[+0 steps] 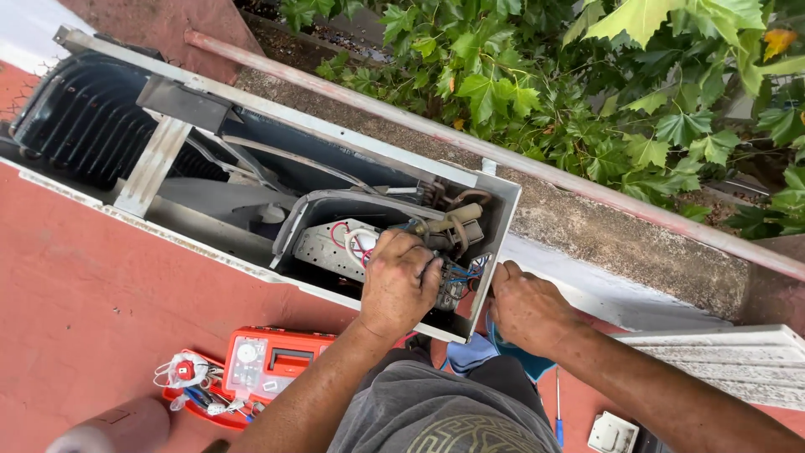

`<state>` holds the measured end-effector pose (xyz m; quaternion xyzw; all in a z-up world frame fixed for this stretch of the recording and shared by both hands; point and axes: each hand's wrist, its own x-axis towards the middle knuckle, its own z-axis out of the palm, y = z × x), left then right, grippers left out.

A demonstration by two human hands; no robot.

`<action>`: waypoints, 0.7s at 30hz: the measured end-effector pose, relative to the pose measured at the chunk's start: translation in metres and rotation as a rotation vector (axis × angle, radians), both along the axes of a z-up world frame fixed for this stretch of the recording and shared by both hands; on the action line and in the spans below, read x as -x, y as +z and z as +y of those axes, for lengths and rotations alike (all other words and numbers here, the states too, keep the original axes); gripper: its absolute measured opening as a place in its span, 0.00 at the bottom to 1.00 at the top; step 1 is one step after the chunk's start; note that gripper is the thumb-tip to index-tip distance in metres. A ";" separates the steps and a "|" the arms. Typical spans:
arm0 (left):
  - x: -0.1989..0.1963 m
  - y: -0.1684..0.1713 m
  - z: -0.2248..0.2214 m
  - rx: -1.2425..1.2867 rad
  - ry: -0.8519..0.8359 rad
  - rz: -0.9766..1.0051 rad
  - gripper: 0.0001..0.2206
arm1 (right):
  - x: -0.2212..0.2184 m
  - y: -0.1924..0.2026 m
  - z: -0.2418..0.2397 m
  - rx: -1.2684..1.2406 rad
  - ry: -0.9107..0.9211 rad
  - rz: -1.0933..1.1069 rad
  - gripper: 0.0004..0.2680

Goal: Repairing the internal wiring and electrical components of an outdoor air conditioning unit

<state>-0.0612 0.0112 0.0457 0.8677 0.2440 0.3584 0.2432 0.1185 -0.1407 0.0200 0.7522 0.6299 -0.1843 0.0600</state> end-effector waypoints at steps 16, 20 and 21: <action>0.007 -0.015 0.003 0.052 0.086 -0.138 0.08 | -0.007 -0.009 0.026 0.102 0.216 -0.117 0.10; 0.010 -0.020 0.002 0.064 0.112 -0.159 0.09 | -0.012 -0.011 0.031 0.180 0.442 -0.234 0.09; 0.007 -0.021 0.004 0.055 0.111 -0.171 0.08 | -0.018 -0.013 0.032 0.231 0.365 -0.205 0.09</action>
